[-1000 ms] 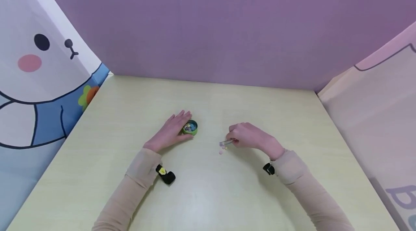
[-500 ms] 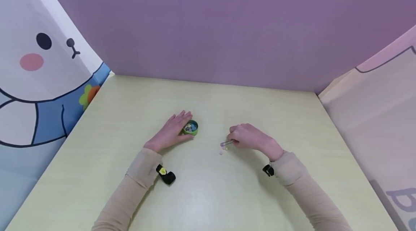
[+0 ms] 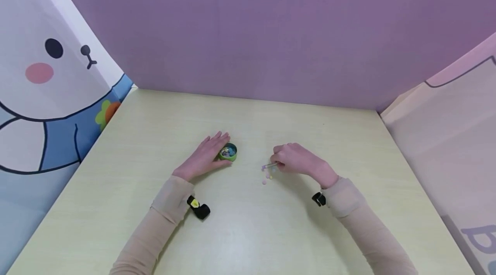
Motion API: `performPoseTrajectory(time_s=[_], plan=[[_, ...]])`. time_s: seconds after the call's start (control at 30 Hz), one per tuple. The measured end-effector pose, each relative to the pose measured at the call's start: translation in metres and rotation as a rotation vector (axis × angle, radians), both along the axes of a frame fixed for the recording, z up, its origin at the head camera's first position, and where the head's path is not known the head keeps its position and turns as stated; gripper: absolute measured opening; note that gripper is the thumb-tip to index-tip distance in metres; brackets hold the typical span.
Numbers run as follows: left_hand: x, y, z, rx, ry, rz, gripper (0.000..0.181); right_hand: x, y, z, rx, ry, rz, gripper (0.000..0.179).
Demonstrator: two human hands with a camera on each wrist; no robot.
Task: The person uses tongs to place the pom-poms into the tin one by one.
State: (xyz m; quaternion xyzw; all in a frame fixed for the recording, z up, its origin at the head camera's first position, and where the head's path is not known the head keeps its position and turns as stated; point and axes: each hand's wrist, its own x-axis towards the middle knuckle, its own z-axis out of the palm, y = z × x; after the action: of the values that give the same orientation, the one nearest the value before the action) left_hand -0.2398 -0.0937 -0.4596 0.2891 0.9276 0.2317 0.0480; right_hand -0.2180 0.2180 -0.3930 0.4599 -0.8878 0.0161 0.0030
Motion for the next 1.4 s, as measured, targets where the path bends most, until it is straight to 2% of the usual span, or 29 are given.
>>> performPoseTrajectory(time_s=[0.43, 0.67, 1.2, 1.4], plan=[[-0.001, 0.000, -0.002, 0.010, 0.025, -0.004, 0.087, -0.018, -0.026, 0.018, -0.018, 0.051, 0.040, 0.021], [-0.001, 0.001, -0.003, 0.011, 0.012, 0.004, 0.086, -0.026, -0.041, 0.024, -0.010, 0.017, 0.038, 0.018], [0.001, 0.006, 0.000, 0.014, -0.023, 0.006, 0.086, -0.040, -0.062, 0.023, 0.016, -0.036, 0.032, 0.018], [0.001, 0.005, -0.001, 0.008, -0.005, 0.001, 0.086, -0.045, -0.071, 0.022, 0.029, -0.035, 0.032, 0.018]])
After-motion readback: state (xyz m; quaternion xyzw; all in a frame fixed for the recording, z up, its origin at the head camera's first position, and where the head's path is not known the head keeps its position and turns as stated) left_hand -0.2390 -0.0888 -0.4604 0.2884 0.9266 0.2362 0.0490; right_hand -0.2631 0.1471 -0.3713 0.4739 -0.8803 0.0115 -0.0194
